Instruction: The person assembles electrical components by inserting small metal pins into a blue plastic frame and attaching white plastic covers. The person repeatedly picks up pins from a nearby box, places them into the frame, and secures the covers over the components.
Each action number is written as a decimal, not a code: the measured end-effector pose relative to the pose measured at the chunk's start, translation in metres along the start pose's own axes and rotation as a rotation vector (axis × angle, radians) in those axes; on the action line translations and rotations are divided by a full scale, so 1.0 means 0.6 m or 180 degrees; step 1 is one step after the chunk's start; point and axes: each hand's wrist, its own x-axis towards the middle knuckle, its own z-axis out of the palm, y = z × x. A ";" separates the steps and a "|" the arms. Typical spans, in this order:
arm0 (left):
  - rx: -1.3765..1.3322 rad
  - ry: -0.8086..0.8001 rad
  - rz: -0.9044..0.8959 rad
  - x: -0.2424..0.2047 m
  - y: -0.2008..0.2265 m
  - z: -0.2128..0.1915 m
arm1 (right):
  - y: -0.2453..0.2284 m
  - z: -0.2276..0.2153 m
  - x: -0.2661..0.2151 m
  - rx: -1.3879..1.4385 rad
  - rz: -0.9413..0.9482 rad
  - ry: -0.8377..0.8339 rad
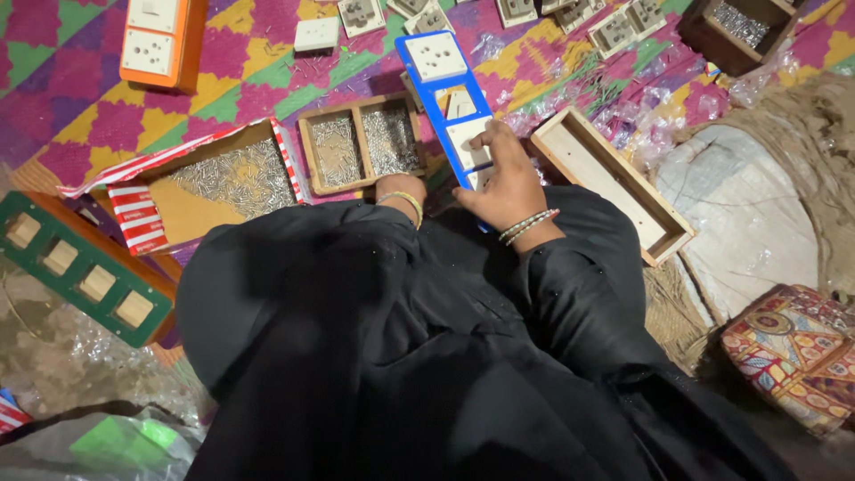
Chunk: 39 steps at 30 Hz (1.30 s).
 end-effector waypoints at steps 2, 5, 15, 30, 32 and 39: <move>-0.0019 -0.0020 0.0002 -0.007 -0.001 -0.008 | 0.001 0.000 0.001 -0.0045 -0.0017 0.0005; -0.0128 0.0003 -0.0114 -0.016 0.003 -0.020 | 0.003 0.002 -0.002 0.0067 0.0324 -0.0168; -0.0118 -0.0196 0.0112 -0.043 -0.002 -0.074 | 0.021 0.009 -0.002 -0.0079 -0.0014 0.0007; -0.1262 0.0357 0.0063 -0.034 -0.131 -0.179 | 0.002 -0.007 0.007 0.0016 0.0152 -0.0225; -0.1219 0.0224 0.0087 -0.032 -0.125 -0.176 | 0.002 -0.008 0.007 -0.0056 -0.0011 -0.0180; -0.0849 -0.0639 0.0368 -0.020 -0.132 -0.183 | -0.002 -0.009 0.011 0.0017 0.0187 -0.0197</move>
